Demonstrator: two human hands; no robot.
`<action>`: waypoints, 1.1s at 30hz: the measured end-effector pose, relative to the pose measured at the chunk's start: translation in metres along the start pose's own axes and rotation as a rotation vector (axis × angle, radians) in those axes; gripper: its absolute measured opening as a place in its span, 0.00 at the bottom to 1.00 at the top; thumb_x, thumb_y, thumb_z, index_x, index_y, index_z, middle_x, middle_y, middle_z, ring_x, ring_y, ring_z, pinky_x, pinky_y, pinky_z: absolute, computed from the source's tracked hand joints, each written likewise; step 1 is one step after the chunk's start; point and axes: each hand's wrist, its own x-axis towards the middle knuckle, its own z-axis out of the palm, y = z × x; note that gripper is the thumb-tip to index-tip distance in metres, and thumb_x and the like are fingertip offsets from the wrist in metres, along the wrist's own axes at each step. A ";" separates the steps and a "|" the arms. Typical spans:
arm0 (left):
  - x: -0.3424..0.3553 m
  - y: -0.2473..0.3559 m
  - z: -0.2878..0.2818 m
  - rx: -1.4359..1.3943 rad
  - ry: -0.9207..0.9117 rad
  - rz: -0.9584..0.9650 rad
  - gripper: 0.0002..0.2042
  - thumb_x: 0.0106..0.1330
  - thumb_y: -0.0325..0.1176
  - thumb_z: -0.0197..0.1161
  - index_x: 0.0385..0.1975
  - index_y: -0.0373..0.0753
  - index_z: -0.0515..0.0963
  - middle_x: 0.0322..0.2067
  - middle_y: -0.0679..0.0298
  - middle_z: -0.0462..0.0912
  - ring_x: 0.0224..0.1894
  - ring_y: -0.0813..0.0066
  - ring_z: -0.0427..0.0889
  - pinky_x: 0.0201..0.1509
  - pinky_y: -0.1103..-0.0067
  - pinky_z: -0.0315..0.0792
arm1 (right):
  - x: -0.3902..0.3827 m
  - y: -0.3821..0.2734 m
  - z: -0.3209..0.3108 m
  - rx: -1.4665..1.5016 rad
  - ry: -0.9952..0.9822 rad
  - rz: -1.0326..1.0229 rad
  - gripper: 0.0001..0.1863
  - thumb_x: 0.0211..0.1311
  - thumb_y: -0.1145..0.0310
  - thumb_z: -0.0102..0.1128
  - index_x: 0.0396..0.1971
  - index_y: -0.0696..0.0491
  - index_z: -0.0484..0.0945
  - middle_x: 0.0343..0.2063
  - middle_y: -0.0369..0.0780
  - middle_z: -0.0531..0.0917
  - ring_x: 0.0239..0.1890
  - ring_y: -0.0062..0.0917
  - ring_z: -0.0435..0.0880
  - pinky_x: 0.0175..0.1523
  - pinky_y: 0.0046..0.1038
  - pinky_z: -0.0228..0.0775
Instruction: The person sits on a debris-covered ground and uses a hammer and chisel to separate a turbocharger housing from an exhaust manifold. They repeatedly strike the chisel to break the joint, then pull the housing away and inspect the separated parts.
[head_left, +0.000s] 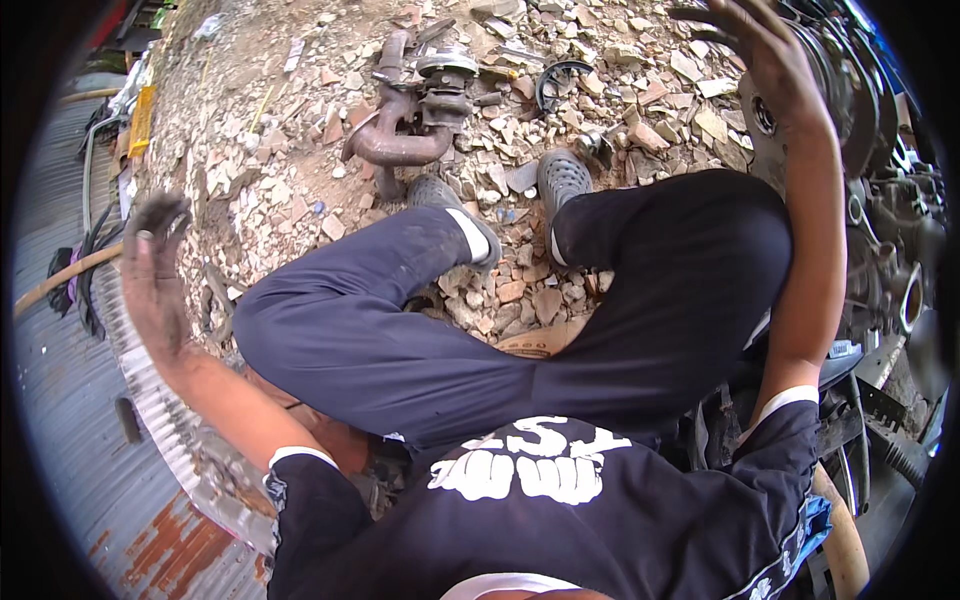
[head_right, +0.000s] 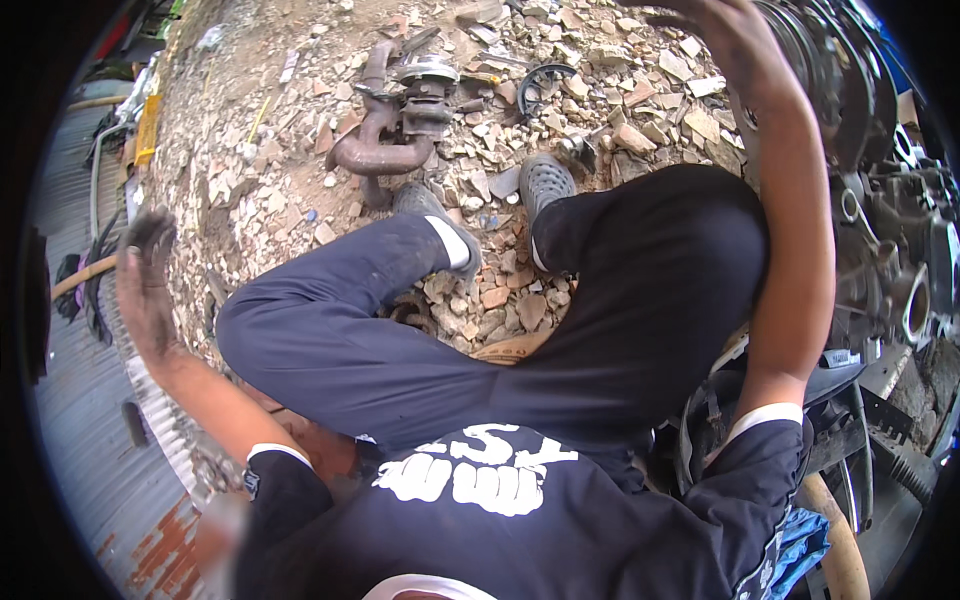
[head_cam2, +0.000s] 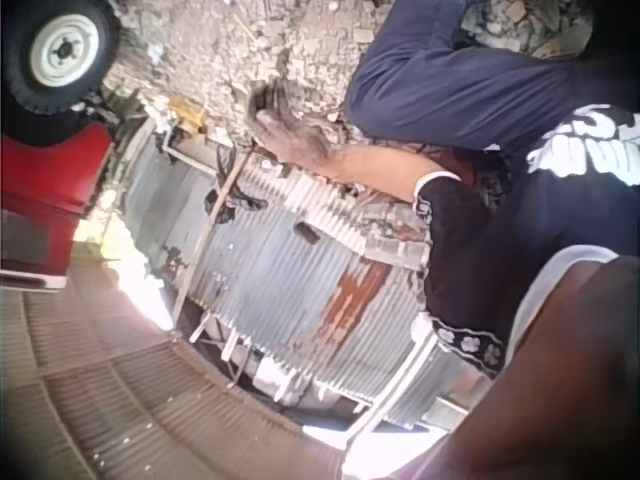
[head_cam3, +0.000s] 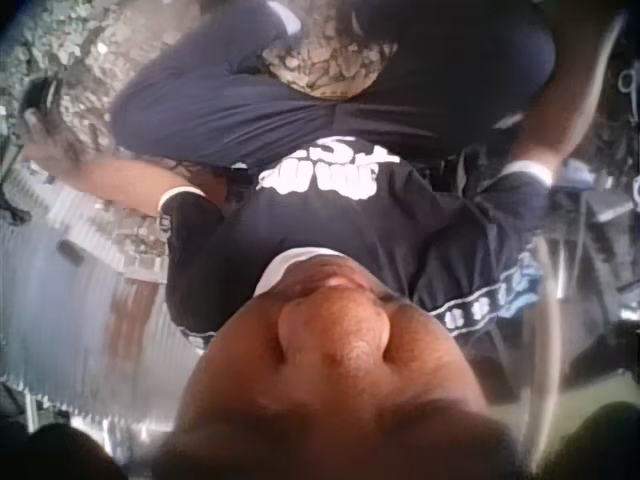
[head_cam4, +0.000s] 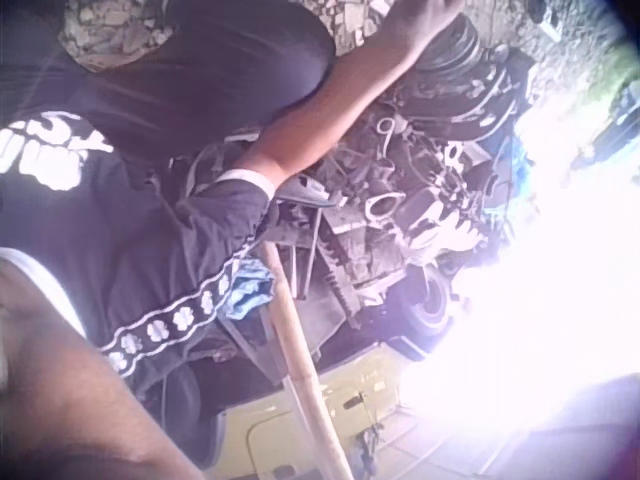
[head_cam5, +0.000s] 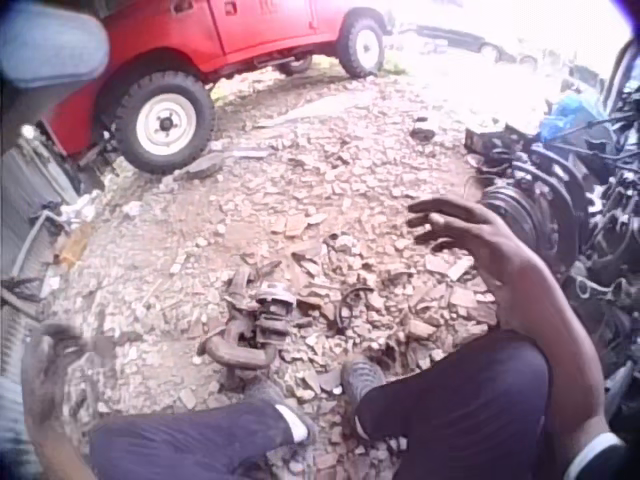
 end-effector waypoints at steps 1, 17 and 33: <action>-0.007 0.028 0.004 0.032 0.035 0.020 0.24 0.79 0.42 0.52 0.62 0.27 0.73 0.56 0.46 0.80 0.63 0.60 0.79 0.70 0.62 0.71 | -0.017 -0.040 0.017 0.083 -0.082 0.018 0.22 0.71 0.58 0.64 0.57 0.57 0.82 0.48 0.45 0.88 0.49 0.32 0.87 0.55 0.35 0.77; -0.071 0.036 0.097 0.708 -0.610 -0.064 0.28 0.62 0.42 0.74 0.59 0.34 0.78 0.53 0.49 0.83 0.60 0.54 0.81 0.66 0.66 0.71 | -0.076 -0.008 0.127 -0.941 -0.409 -0.216 0.28 0.69 0.47 0.63 0.51 0.59 0.83 0.35 0.53 0.87 0.43 0.45 0.87 0.50 0.43 0.76; -0.103 0.064 0.020 0.608 -0.388 -0.223 0.29 0.63 0.41 0.75 0.61 0.35 0.77 0.51 0.50 0.86 0.56 0.59 0.84 0.62 0.67 0.75 | -0.050 -0.026 0.180 -0.811 -0.530 -0.244 0.27 0.67 0.46 0.64 0.54 0.53 0.82 0.39 0.49 0.89 0.45 0.42 0.88 0.53 0.41 0.77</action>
